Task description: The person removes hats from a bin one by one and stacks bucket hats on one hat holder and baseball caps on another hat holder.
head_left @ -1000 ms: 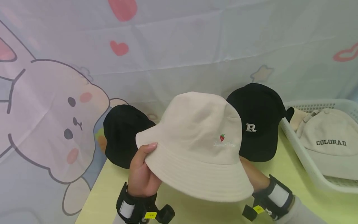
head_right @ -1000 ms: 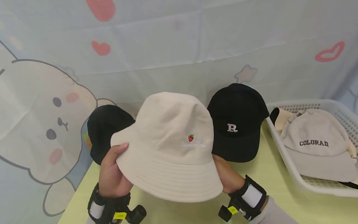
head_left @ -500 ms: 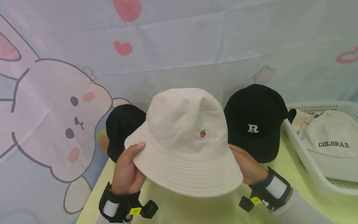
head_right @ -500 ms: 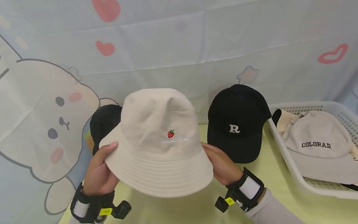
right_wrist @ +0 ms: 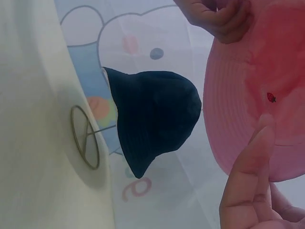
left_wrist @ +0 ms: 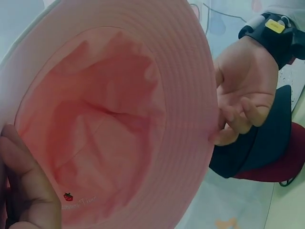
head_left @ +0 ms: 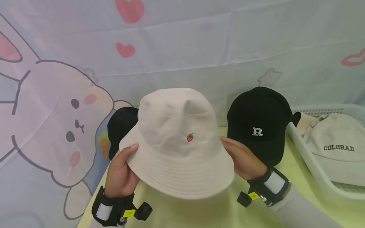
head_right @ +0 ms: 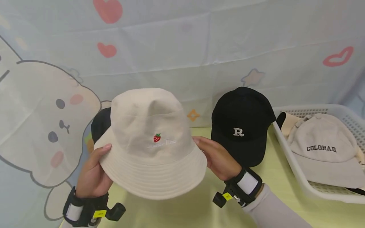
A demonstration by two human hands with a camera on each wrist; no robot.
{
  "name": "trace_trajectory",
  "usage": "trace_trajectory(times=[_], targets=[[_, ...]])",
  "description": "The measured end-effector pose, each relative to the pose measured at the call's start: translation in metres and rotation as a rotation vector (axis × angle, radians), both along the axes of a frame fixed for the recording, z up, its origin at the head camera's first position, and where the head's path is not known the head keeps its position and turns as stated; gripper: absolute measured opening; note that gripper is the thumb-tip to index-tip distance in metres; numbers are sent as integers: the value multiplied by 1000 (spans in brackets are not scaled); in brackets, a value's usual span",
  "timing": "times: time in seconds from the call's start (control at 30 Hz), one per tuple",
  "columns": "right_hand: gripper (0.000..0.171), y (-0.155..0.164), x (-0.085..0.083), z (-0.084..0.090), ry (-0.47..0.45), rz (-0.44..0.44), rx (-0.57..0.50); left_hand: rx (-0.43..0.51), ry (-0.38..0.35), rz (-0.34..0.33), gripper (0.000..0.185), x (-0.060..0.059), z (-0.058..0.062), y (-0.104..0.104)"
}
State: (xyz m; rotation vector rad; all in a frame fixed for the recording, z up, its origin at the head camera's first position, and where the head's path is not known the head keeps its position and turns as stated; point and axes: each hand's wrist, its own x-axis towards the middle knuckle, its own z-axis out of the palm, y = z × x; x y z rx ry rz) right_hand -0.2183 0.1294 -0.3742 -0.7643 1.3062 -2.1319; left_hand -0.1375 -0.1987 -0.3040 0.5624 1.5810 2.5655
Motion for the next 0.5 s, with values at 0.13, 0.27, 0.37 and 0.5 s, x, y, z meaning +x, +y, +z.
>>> trace_trajectory(times=[0.13,0.27,0.37,0.5], targets=[[33,-4,-2,4,21,-35,12,4,16,17,35,-1,1,-7],[33,-7,-5,10,29,-63,11,-11,25,55,36,-1,2,-12],[32,-9,-6,15,32,-99,20,-6,42,64,36,-2,5,-16],[30,-12,-7,23,33,-142,32,15,69,47,36,-3,8,-19]])
